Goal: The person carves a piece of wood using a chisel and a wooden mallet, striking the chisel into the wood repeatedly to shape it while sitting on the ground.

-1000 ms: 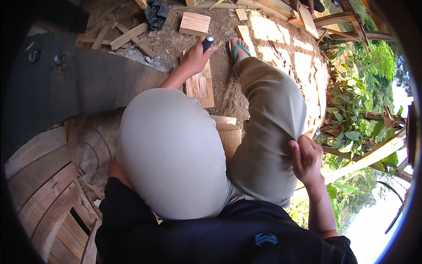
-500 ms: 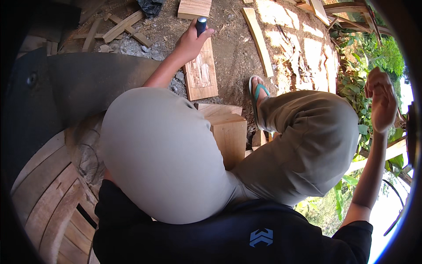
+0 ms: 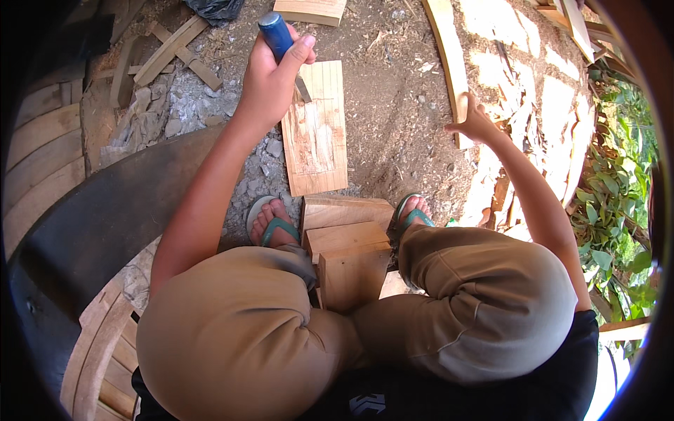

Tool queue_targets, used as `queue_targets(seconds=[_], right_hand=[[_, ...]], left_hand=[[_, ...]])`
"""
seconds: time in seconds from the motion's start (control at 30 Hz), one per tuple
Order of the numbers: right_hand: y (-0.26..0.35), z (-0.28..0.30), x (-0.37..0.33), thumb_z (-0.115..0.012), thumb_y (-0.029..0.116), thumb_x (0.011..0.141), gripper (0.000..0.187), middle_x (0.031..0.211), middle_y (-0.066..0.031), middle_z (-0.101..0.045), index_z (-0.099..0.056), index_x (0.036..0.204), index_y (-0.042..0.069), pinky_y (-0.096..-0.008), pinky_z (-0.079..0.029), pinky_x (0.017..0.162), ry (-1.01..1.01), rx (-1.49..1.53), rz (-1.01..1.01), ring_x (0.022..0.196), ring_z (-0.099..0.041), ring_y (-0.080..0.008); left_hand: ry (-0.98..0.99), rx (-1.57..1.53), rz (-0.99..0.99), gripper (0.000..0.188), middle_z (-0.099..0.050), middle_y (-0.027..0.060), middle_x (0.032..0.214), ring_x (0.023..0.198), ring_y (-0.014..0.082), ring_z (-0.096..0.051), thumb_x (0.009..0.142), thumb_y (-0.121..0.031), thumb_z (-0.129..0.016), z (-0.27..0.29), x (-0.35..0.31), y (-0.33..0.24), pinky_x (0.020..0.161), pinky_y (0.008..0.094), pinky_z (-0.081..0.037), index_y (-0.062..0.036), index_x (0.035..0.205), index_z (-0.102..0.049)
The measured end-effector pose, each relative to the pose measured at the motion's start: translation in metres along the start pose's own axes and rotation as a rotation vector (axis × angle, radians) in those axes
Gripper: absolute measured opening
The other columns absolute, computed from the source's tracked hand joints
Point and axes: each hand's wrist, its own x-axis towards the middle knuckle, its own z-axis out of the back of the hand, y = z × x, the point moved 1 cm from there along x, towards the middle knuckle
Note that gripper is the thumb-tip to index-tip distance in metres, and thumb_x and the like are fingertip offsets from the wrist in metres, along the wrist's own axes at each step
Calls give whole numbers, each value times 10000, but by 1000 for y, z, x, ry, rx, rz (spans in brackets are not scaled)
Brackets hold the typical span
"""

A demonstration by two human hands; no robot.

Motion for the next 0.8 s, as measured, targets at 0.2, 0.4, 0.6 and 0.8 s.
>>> queue_targets(seconds=[0.2, 0.4, 0.6, 0.8], right_hand=[[-24, -33, 60, -894, 237, 700, 1033, 1185, -356, -586, -193, 1438, 64, -473, -539, 914, -217, 150, 23, 1066, -639, -467], [-25, -10, 44, -826, 170, 689, 705, 1069, -300, -651, -463, 1258, -34, -428, -546, 868, -168, 226, -81, 1008, -673, -358], [-25, 28, 29, -728, 235, 752, 718, 983, -173, -598, -345, 1280, -64, -400, -487, 879, -84, 541, -165, 940, -608, -294], [-19, 94, -49, -761, 136, 738, 752, 973, -152, -650, -419, 1395, 5, -339, -516, 643, -189, 439, -131, 739, -643, -207]], left_hand=[[-31, -138, 62, 167, -572, 27, 862, 830, 139, -614, 1018, -197, -600, 9, 10, 10, 833, 328, -519, -73, 1080, -506], [-53, -71, -2, 277, -513, 5, 827, 738, 93, -519, 1054, -320, -522, -20, 24, 6, 723, 271, -483, -84, 1187, -460], [113, -97, 45, 386, -443, -11, 784, 665, 67, -447, 1077, -441, -393, -21, 38, 15, 597, 222, -413, -93, 1238, -438], [125, 177, 26, 370, -479, -8, 792, 708, 87, -497, 1070, -445, -426, -23, 34, 14, 703, 274, -460, -77, 1090, -449]])
